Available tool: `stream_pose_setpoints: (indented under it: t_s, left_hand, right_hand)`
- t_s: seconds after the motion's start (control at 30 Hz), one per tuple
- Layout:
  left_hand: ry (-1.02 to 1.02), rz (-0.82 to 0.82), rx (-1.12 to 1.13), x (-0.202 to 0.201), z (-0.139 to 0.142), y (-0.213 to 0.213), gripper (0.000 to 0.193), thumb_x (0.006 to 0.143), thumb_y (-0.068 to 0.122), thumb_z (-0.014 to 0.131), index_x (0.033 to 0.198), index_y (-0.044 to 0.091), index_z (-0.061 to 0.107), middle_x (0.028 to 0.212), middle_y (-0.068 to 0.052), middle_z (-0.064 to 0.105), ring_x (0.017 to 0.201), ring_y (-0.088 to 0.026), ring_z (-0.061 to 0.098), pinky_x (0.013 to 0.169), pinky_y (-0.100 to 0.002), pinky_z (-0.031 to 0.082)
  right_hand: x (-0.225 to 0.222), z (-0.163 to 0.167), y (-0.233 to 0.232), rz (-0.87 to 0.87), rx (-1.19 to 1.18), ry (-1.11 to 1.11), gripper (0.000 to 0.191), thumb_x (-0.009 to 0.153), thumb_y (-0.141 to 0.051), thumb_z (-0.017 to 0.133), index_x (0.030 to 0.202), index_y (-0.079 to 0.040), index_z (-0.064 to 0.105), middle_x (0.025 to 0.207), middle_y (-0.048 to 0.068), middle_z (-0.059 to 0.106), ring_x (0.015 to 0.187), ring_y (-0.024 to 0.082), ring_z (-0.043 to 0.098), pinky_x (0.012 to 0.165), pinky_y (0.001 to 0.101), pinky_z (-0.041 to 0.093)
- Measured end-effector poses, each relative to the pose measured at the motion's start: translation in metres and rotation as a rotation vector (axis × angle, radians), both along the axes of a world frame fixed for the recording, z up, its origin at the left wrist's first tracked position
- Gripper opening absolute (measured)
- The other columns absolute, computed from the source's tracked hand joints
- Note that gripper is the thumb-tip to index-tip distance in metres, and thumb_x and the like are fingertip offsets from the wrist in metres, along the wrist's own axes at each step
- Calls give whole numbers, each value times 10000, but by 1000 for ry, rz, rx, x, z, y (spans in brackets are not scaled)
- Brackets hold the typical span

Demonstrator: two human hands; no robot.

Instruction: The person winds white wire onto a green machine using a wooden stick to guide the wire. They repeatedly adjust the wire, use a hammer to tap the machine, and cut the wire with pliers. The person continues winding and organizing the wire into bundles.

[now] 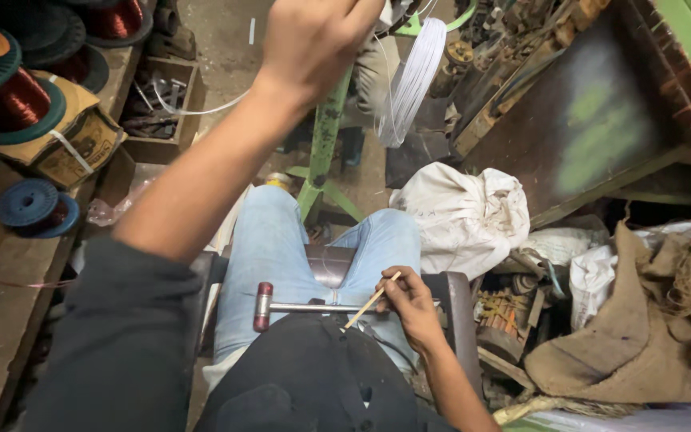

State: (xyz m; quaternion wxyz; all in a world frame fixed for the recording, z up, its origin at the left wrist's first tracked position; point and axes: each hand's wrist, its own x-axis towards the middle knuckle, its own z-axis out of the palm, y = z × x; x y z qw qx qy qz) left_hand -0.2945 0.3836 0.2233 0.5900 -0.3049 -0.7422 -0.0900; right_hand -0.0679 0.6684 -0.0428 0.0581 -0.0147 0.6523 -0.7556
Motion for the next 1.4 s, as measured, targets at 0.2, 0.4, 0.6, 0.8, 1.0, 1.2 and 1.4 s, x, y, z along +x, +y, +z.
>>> stream_pose_setpoints:
  t_s: [0.2,0.4,0.6,0.8,1.0,1.2,1.4]
  left_hand:
    - [-47,-504,107,123,0,-37,151,908,87,678,953,21,551,1104,-101,669,1034,-376,686,979,-497,527]
    - [-334,-332,230,99,-42,-29,305,987,103,685,1267,38,586,1272,-79,600,843,-245,712,694,-372,582]
    - [-406,138,140,4,-49,7,476,848,59,699,1303,4,573,1346,-164,579,675,-286,702,530,-402,562]
    - [-432,-70,405,-25,-61,24,369,706,89,718,1053,52,599,1300,-232,558,734,-402,703,618,-477,573]
    - [-553,-123,469,-14,-64,20,302,827,5,687,1107,62,589,1350,-152,565,832,-412,713,747,-517,573]
    - [-471,-208,474,-9,-63,10,442,745,7,680,1175,28,579,1374,-159,535,828,-388,718,700,-481,583]
    - [-482,-156,434,-7,-68,2,435,794,-8,667,1220,33,590,1344,-131,562,803,-341,725,681,-467,581]
  right_hand:
    - [1,58,8,-247,375,313,146,968,-36,678,1106,9,689,999,154,774,841,210,736,760,323,613]
    - [-20,170,-26,-284,592,1128,251,981,53,777,1162,-6,613,1189,202,740,1096,248,754,845,297,624]
    - [-84,254,-86,-329,895,1450,214,1025,55,825,1090,-6,630,1223,199,741,1094,276,769,903,326,635]
    - [-126,283,-92,-320,972,1429,168,1077,46,800,1094,9,636,1251,161,753,1154,262,775,943,322,636]
    - [-149,280,-99,-268,959,1375,180,1088,74,777,1112,30,604,1260,165,755,1141,258,783,960,322,626]
    - [-161,285,-116,-262,1031,1349,182,1097,52,764,1091,29,584,1233,149,764,1041,251,786,904,331,623]
    - [-153,291,-130,-308,1297,1444,79,1077,38,690,1073,2,619,1205,105,762,1044,277,748,905,358,597]
